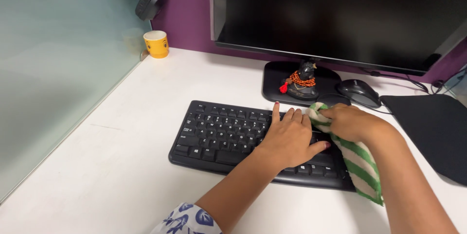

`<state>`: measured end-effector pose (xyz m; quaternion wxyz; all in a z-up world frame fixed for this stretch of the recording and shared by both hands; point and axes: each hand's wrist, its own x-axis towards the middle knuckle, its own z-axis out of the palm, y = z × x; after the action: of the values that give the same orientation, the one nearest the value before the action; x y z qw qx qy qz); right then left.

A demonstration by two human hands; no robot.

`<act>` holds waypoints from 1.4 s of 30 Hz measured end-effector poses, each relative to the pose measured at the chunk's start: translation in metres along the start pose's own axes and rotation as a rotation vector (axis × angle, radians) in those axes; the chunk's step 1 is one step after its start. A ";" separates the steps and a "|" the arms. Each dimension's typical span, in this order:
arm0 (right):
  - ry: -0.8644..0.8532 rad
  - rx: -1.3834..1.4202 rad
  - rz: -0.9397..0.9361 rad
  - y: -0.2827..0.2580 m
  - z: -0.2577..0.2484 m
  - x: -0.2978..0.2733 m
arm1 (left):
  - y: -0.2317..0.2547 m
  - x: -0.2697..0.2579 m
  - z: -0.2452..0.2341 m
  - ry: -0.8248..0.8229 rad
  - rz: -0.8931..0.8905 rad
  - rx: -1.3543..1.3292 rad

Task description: Cleaning and wiping down the desk, monitor, keyboard, and partitions in an office cubicle using a cloth.

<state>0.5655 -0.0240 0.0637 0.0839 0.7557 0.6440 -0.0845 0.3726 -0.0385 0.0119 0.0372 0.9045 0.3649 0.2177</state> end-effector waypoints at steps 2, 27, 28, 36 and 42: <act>0.001 0.021 0.038 0.022 0.003 -0.004 | -0.002 0.002 0.008 0.009 0.021 0.001; 0.162 -0.127 0.289 0.081 0.027 -0.086 | 0.035 -0.015 0.012 0.020 0.242 0.041; 0.163 -0.125 0.291 0.085 0.030 -0.078 | 0.036 -0.015 0.009 0.020 0.245 0.042; 0.413 -0.067 0.169 0.082 0.038 -0.071 | 0.035 -0.014 -0.003 0.114 0.298 0.065; 0.360 -0.083 0.247 0.075 0.039 -0.111 | 0.033 -0.010 -0.005 0.134 0.328 0.136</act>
<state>0.6219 -0.1515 0.0532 0.0083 0.8276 0.5542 0.0890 0.3855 -0.0702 0.0203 -0.0846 0.9357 0.2281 0.2553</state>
